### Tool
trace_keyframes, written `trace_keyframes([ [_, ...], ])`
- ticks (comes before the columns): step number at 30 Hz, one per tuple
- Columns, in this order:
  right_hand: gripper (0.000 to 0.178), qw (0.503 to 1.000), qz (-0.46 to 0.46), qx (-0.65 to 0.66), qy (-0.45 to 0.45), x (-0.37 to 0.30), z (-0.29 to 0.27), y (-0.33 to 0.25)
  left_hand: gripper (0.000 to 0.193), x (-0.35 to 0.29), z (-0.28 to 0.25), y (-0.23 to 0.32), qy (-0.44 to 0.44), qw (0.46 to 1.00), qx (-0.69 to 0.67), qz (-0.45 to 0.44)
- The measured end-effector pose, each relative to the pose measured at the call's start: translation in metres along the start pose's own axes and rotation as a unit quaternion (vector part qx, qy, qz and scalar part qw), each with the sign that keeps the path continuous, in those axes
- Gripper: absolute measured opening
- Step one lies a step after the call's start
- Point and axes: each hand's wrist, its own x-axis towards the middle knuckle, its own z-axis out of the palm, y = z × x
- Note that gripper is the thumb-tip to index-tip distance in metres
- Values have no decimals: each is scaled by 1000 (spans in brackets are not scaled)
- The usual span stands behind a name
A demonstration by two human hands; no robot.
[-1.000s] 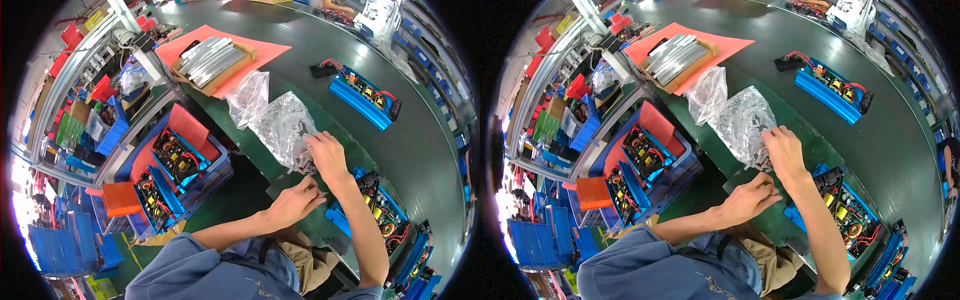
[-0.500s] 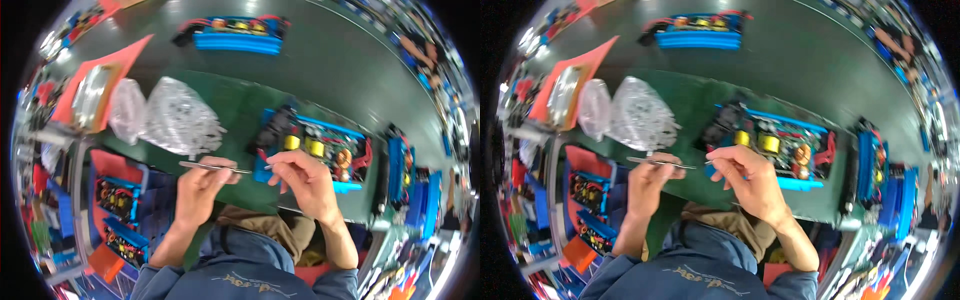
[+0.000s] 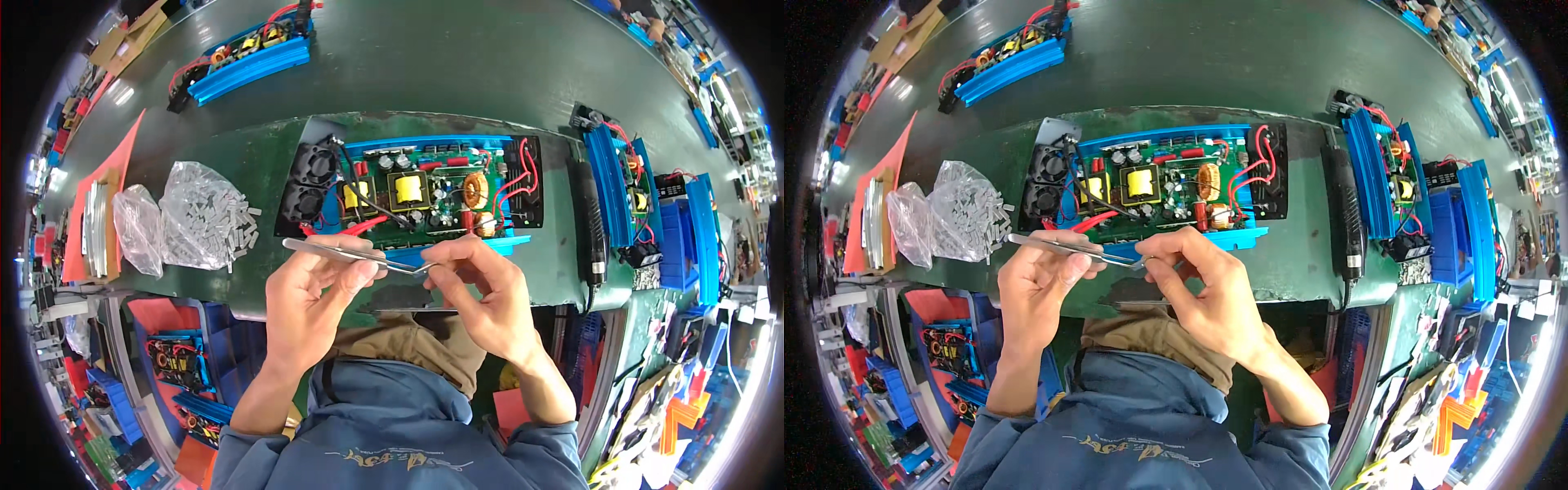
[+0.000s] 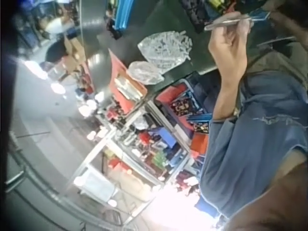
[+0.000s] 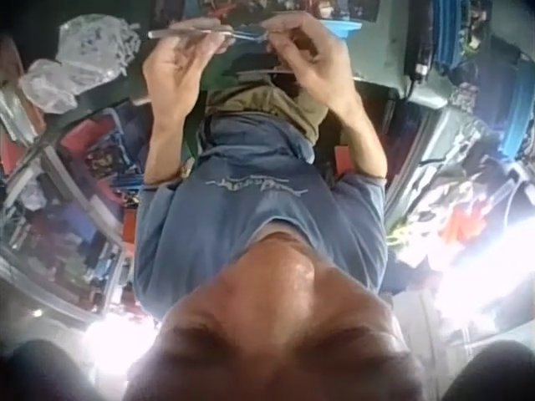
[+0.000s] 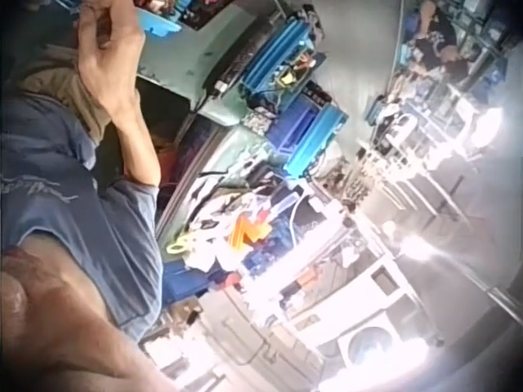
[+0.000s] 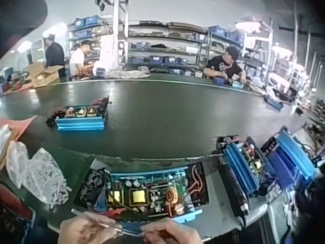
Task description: Assembling electronic power inverters by attaching components and housings using an electric screwdriver.
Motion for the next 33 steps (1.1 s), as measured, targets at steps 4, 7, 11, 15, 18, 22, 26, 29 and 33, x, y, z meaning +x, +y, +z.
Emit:
trace_keyframes([
  [4,20,999,-36,-23,21,-8,-9,10,19,3,10,-3,-15,998,57,-7],
  [7,24,925,-164,-257,225,-23,-37,28,15,10,7,-11,-17,981,178,80],
  [11,27,730,-77,-490,469,-62,-112,76,11,29,6,-21,-21,933,290,214],
  [15,40,719,-17,-502,479,-72,-130,94,14,40,2,-18,-78,881,361,294],
  [18,52,770,32,-455,446,-68,-126,80,15,45,0,-30,-80,884,339,313],
  [22,55,809,127,-413,398,-102,-91,62,14,47,2,-32,-88,860,383,325],
  [26,59,879,243,-140,385,-166,-44,66,11,54,6,-40,-88,867,374,318],
  [29,62,894,311,131,295,-184,-14,72,11,54,11,-48,-86,884,345,303],
  [33,40,931,282,166,164,-185,32,96,15,49,14,-54,-58,874,376,303],
])
